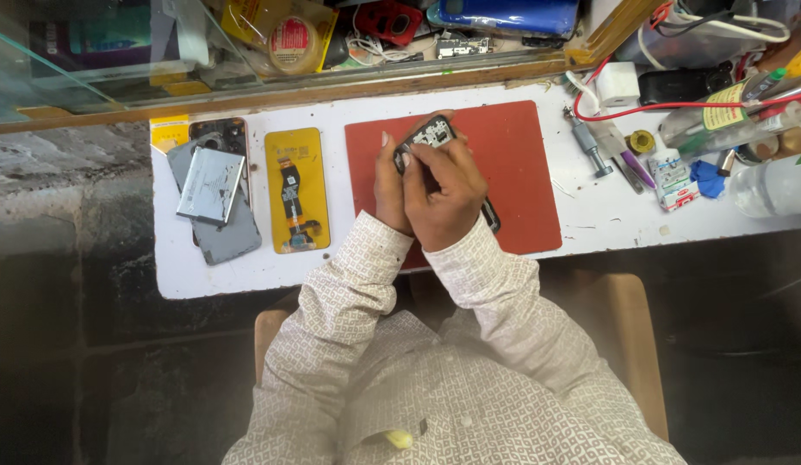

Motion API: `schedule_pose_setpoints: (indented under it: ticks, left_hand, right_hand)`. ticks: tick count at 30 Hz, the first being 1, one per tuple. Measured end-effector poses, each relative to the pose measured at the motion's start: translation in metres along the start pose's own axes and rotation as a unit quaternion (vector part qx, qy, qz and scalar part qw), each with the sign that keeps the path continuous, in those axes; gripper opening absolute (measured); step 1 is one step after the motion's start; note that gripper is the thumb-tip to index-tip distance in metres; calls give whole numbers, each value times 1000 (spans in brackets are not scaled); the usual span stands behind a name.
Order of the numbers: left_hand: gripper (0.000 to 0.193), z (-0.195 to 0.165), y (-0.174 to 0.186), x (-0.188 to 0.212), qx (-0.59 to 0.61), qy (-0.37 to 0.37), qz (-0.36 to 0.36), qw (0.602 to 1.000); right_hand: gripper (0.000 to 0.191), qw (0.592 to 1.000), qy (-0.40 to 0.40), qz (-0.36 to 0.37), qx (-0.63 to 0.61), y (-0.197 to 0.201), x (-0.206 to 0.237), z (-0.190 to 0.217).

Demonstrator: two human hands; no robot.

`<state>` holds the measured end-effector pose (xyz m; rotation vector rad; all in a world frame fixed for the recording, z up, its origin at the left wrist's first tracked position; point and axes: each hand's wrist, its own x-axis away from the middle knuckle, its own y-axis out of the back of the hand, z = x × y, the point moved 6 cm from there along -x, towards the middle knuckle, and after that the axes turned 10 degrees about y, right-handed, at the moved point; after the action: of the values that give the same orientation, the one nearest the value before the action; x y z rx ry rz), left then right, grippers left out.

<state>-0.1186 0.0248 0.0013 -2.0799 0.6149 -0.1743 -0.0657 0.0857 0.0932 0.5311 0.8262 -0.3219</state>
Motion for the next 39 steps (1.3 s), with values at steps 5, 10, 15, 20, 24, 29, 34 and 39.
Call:
schedule_pose_setpoints:
  ticks: [5, 10, 15, 20, 24, 29, 34, 39]
  left_hand:
    - [75, -1, 1, 0, -1, 8, -12, 1000]
    - [74, 0, 10, -3, 13, -7, -13, 1000]
    - [70, -1, 17, -3, -33, -13, -46, 998]
    - [73, -2, 17, -4, -37, -17, -32, 999]
    - [76, -3, 21, -7, -75, -47, -77, 993]
    - [50, -23, 26, -2, -239, -146, -152, 948]
    - [25, -26, 27, -3, -311, -189, -198, 910]
    - [25, -23, 26, -2, -343, -179, -211, 898]
  right_hand:
    - [13, 1000, -16, -15, 9, -2, -3, -2]
    - [11, 999, -3, -1, -35, 1, -6, -16]
    - [7, 999, -22, -9, -29, 23, -3, -46]
    - [11, 988, -122, 42, -87, 33, 23, -78]
    - [13, 980, -154, 60, -108, 34, 34, -84]
    - [14, 989, -135, 49, -26, 55, 12, -73]
    - [13, 993, -74, 67, 63, 74, -9, -46]
    - [11, 992, -55, 79, 87, 73, -13, -29]
